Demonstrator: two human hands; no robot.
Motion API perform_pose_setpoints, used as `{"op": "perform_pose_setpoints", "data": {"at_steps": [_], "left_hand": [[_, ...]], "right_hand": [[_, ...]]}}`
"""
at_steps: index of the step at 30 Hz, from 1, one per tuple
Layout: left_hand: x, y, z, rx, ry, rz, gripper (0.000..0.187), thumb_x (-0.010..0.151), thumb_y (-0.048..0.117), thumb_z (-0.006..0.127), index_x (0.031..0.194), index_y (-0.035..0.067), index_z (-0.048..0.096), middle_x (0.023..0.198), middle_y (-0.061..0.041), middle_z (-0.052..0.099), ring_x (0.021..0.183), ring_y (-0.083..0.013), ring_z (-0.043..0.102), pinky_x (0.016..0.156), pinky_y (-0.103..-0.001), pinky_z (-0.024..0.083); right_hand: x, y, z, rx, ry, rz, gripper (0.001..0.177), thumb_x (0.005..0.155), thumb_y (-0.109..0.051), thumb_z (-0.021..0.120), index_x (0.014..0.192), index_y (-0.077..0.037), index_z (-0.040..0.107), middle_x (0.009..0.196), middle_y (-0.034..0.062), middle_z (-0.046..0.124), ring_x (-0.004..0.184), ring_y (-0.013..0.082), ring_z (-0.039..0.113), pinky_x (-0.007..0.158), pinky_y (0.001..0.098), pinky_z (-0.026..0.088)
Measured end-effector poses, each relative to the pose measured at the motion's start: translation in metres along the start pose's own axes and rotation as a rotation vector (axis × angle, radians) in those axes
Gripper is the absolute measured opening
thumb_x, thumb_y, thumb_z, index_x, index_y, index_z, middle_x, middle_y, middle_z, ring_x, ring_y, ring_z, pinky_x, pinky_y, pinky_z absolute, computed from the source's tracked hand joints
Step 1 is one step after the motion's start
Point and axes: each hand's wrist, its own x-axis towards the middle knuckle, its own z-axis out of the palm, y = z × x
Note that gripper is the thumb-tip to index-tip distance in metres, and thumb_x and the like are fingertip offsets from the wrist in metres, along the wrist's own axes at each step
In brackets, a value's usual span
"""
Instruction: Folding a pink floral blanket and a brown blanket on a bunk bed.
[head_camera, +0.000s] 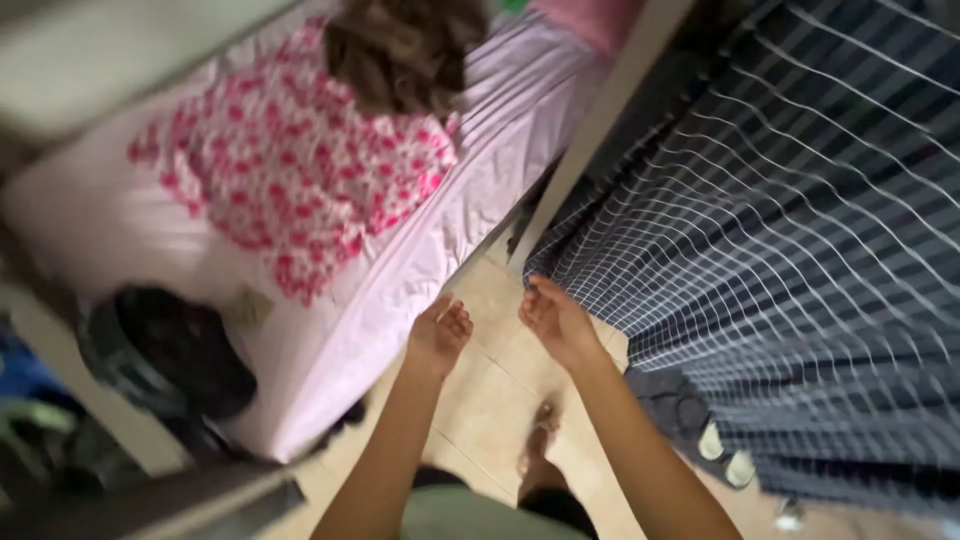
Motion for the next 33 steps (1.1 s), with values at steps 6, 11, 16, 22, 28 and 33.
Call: {"op": "perform_pose_setpoints", "data": {"at_steps": [6,11,16,22,28,33], "left_hand": [[0.05,-0.031,-0.033,-0.244,0.147,0.236,0.015,0.095,0.01,0.056,0.11,0.008,0.058,0.084,-0.008,0.062,0.074,-0.0223,0.06,0.069,-0.033,0.053],[0.032,-0.064,-0.012,-0.456,0.144,0.418,0.015,0.096,0.007,0.055,0.11,0.007,0.057,0.085,-0.008,0.063,0.075,-0.0218,0.059,0.073,-0.033,0.052],[0.099,-0.031,-0.062,-0.488,0.116,0.547,0.008,0.097,0.011,0.058,0.104,0.007,0.058,0.082,-0.007,0.061,0.074,-0.0217,0.059,0.073,-0.034,0.052],[0.183,-0.007,-0.181,-0.726,0.06,0.653,0.007,0.098,0.009,0.063,0.1,0.004,0.059,0.082,-0.009,0.062,0.076,-0.0223,0.061,0.07,-0.032,0.055],[0.195,0.02,-0.219,-0.646,0.234,0.723,0.017,0.096,0.015,0.065,0.111,0.006,0.064,0.089,-0.008,0.065,0.082,-0.023,0.063,0.075,-0.035,0.057],[0.217,0.111,-0.184,-0.513,0.364,0.814,0.027,0.096,0.023,0.061,0.118,0.009,0.062,0.099,-0.008,0.066,0.095,-0.0241,0.066,0.086,-0.038,0.055]], "right_hand": [[0.066,-0.069,-0.027,-0.147,-0.132,0.18,0.016,0.097,-0.012,0.062,0.111,-0.005,0.066,0.092,0.006,0.067,0.086,0.019,0.063,0.086,0.0363,0.053],[0.135,-0.084,-0.029,-0.38,-0.243,0.3,0.017,0.099,-0.013,0.059,0.112,-0.006,0.068,0.093,0.005,0.065,0.086,0.018,0.063,0.085,0.0353,0.055],[0.21,-0.026,-0.014,-0.607,-0.326,0.366,0.016,0.098,-0.011,0.058,0.11,-0.007,0.069,0.089,0.0054,0.065,0.084,0.0179,0.064,0.082,0.0363,0.056],[0.304,0.105,-0.045,-0.647,-0.295,0.492,0.013,0.1,-0.015,0.06,0.106,-0.006,0.068,0.085,0.0048,0.066,0.079,0.0178,0.065,0.078,0.0362,0.056],[0.392,0.219,-0.056,-0.58,-0.228,0.605,0.016,0.097,-0.021,0.066,0.106,-0.008,0.069,0.084,0.0039,0.066,0.078,0.0178,0.065,0.076,0.0363,0.056],[0.472,0.261,-0.007,-0.598,-0.263,0.598,0.02,0.096,-0.023,0.064,0.109,-0.009,0.07,0.086,0.005,0.069,0.079,0.018,0.067,0.078,0.0353,0.057]]}}
